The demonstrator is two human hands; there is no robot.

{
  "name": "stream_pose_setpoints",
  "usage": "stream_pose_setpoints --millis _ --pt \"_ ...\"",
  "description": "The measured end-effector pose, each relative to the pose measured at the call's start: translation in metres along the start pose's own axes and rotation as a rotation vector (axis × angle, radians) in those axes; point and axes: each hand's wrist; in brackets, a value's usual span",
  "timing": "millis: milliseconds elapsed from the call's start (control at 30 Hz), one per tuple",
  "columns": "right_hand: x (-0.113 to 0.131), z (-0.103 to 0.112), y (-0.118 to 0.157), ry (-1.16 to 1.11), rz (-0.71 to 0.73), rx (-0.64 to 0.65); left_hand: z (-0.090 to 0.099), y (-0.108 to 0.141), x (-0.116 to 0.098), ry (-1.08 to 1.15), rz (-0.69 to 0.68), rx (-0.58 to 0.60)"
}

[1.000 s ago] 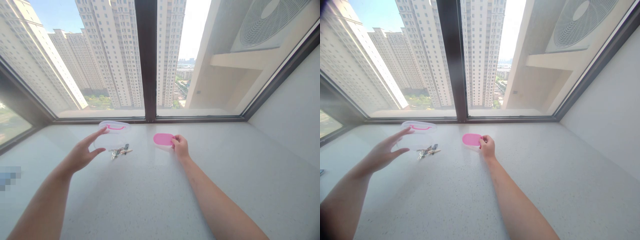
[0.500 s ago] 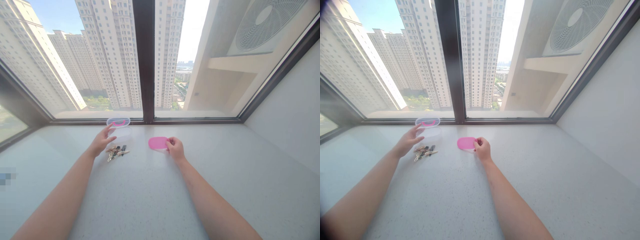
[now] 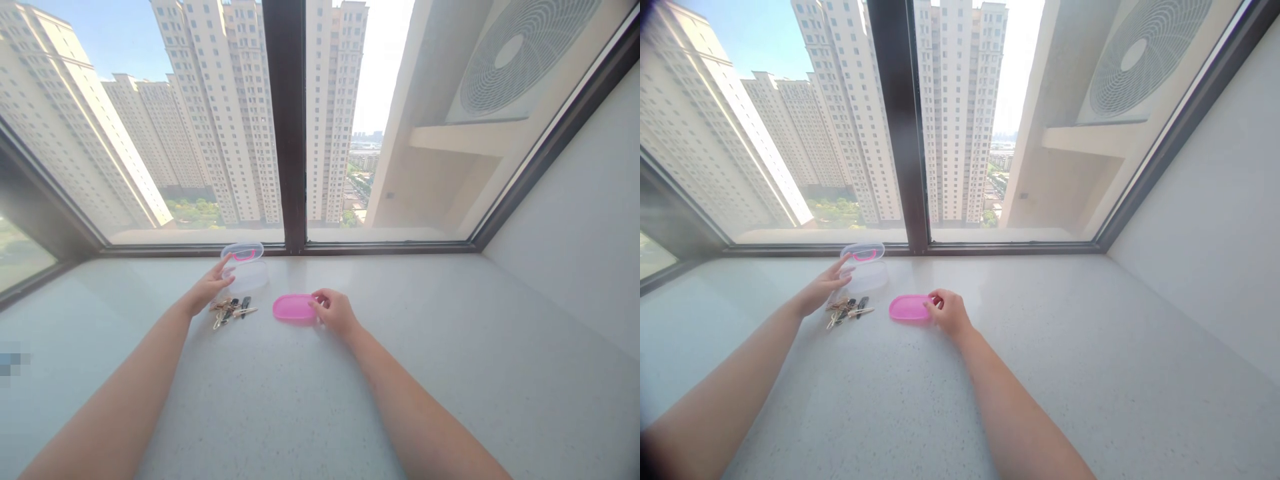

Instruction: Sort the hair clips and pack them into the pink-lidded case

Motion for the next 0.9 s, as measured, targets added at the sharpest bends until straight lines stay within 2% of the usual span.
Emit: stream_pose_setpoints --millis 100,233,333,433,633,767,900 --pt "0.009 -0.006 0.004 0.053 0.136 0.216 -0.001 -0.003 0.006 0.105 0.029 -0.081" --pt "0.018 -0.007 0.009 0.098 0.220 0.350 -0.001 -0.009 0.009 0.251 -0.045 -0.141" --pt "0.024 -0.007 0.011 0.101 0.329 0.366 0.001 -0.012 0.007 0.275 -0.092 -0.115" --pt "0.028 -0.010 0.011 0.137 0.413 0.371 0.004 -0.012 0.003 0.264 -0.080 -0.098" --pt "0.037 -0.017 0.015 0.190 0.413 0.483 0.009 -0.009 -0.002 0.180 -0.078 -0.029" --pt "0.044 -0.016 0.018 0.158 0.424 0.584 0.009 -0.007 -0.003 0.102 -0.128 -0.073" --pt "0.042 -0.013 0.017 0.078 0.376 0.505 0.007 -0.006 -0.003 -0.095 -0.130 -0.122"
Point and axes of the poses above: each hand's wrist, its own y-axis away from the middle knuckle, its own z-axis out of the back of the hand, x = y × z, and after that the axes turned 12 degrees about x, right-handed
